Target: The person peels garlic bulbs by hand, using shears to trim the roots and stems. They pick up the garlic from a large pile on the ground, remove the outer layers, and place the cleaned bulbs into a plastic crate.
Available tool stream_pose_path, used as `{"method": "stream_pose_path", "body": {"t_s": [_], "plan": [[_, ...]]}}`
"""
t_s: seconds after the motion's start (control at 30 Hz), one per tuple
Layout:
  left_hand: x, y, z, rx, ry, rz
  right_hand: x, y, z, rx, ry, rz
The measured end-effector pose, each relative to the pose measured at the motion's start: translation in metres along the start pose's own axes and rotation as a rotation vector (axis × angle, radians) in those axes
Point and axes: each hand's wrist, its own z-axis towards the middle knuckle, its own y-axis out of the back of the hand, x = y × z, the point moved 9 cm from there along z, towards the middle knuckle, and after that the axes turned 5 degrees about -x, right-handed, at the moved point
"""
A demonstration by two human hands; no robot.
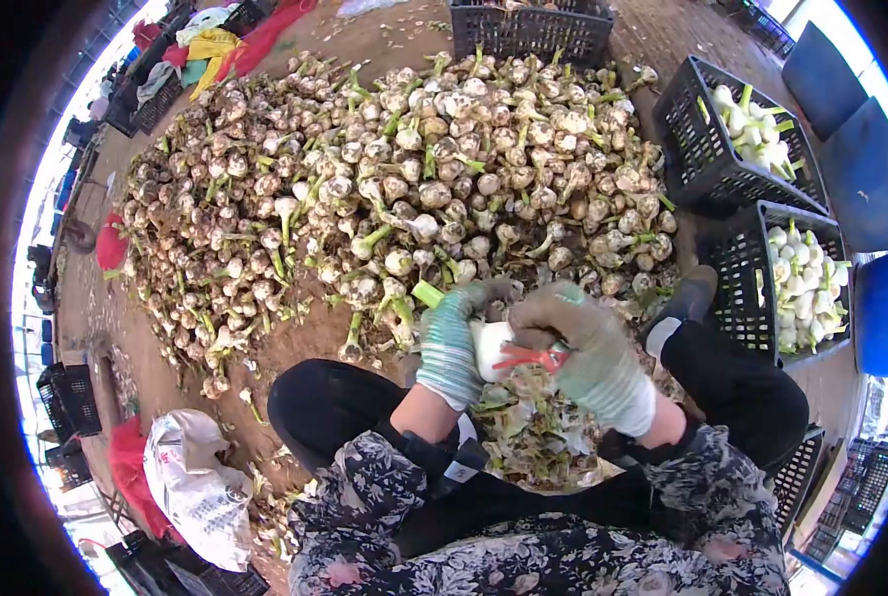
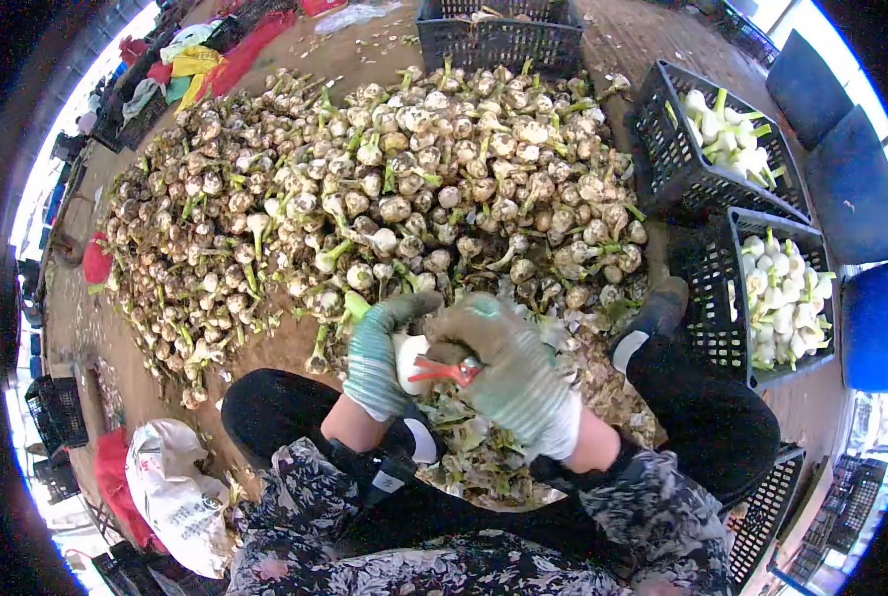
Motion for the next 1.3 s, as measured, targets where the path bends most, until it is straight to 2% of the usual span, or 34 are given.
{"method": "stream_pose_path", "body": {"t_s": [0.03, 0.07, 0.1, 0.13, 0.17, 0.2, 0.23, 0.3, 0.37, 0.4, 0.43, 0.5, 0.57, 0.6, 0.63, 0.67, 0.7, 0.73, 0.77, 0.8, 0.87, 0.9, 0.97, 1.03, 1.07, 1.1, 1.13, 1.17, 1.2, 1.23, 1.27, 1.3], "plan": [[0.002, 0.001, 0.000, -0.012, 0.035, -0.034, 0.006, 0.000, -0.004, 0.002, 0.002, 0.000], [-0.005, 0.009, 0.000, -0.084, 0.039, 0.002, 0.017, -0.025, -0.017, 0.292, 0.054, -0.136], [-0.007, 0.009, -0.005, -0.127, 0.110, -0.141, 0.021, -0.048, -0.035, 0.577, 0.107, -0.272], [-0.007, 0.011, 0.002, -0.120, 0.144, -0.180, 0.017, -0.049, -0.041, 0.571, 0.110, -0.273], [-0.004, 0.013, 0.011, -0.107, 0.179, -0.220, -0.016, -0.051, -0.052, 0.630, -0.140, -0.299], [-0.004, 0.014, 0.014, -0.106, 0.115, -0.232, -0.046, -0.051, -0.065, 0.685, -0.396, -0.322], [0.003, 0.014, 0.012, -0.099, 0.122, -0.242, -0.052, -0.055, -0.065, 0.687, -0.403, -0.335], [0.009, 0.006, 0.007, -0.121, 0.001, -0.098, -0.043, -0.042, -0.035, 0.064, -0.554, 0.966], [0.022, 0.021, 0.034, -0.157, -0.092, 0.038, -0.027, -0.038, -0.019, 0.049, -0.077, 0.116], [0.006, 0.016, 0.025, -0.202, -0.148, 0.048, -0.072, -0.061, -0.037, 0.055, -0.423, 0.618], [-0.016, 0.016, 0.010, -0.268, -0.205, 0.055, -0.075, -0.053, -0.035, 0.060, -0.427, 0.612], [-0.051, 0.022, -0.002, -0.316, -0.350, -0.021, -0.106, -0.040, -0.041, 0.169, -0.783, 0.672], [-0.067, 0.030, -0.004, -0.314, -0.423, -0.114, -0.109, 0.041, -0.003, -0.245, -0.659, 1.193], [-0.061, 0.034, -0.002, -0.289, -0.388, -0.109, -0.171, 0.080, 0.005, -0.377, -0.669, 2.021], [-0.057, 0.035, 0.001, -0.260, -0.356, -0.106, -0.096, 0.123, 0.045, -0.296, -0.291, 1.709], [-0.051, 0.031, -0.001, -0.294, -0.315, -0.124, -0.110, 0.126, 0.053, -0.293, -0.301, 1.713], [-0.045, 0.027, -0.003, -0.329, -0.271, -0.142, -0.142, 0.136, 0.052, -0.346, -0.367, 1.450], [-0.042, 0.022, 0.002, -0.212, -0.287, -0.094, -0.178, 0.146, 0.048, -0.388, -0.420, 1.183], [-0.043, 0.020, 0.002, -0.216, -0.290, -0.097, -0.209, 0.150, 0.047, -0.418, -0.459, 0.914], [-0.045, 0.013, 0.000, -0.201, -0.300, -0.046, -0.238, 0.130, 0.046, -0.408, -0.460, 0.917], [-0.044, 0.007, 0.004, -0.143, -0.303, 0.066, -0.318, 0.052, 0.024, -0.249, -0.734, 0.711], [-0.038, 0.009, 0.006, -0.133, -0.292, 0.052, -0.338, 0.020, 0.019, -0.166, -0.862, 0.601], [-0.034, 0.005, 0.007, -0.124, -0.247, 0.191, -0.314, 0.000, 0.039, 0.214, -0.754, -0.710], [-0.023, 0.007, 0.013, -0.085, -0.224, 0.177, -0.350, -0.025, 0.024, 0.103, -0.673, -0.580], [-0.020, 0.011, 0.017, -0.101, -0.202, 0.219, -0.351, -0.023, 0.024, 0.151, -0.776, -0.679], [-0.020, 0.013, 0.019, -0.106, -0.196, 0.221, -0.364, -0.029, 0.022, 0.116, -0.759, -0.790], [-0.020, 0.014, 0.021, -0.115, -0.182, 0.200, -0.405, -0.038, -0.001, -0.002, -0.992, -0.286], [-0.019, 0.015, 0.023, -0.122, -0.167, 0.178, -0.417, -0.050, -0.018, -0.125, -1.179, 0.234], [-0.020, 0.017, 0.025, -0.145, -0.155, 0.166, -0.419, -0.050, -0.030, -0.176, -1.192, 0.354], [-0.020, 0.017, 0.027, -0.142, -0.155, 0.164, -0.393, -0.047, -0.032, -0.228, -1.198, 0.475], [-0.017, 0.018, 0.030, -0.124, -0.147, 0.152, -0.334, -0.054, -0.034, -0.583, -1.333, 1.112], [-0.013, 0.019, 0.033, -0.108, -0.140, 0.141, -0.285, -0.057, -0.022, -0.575, -1.161, 1.446]]}}
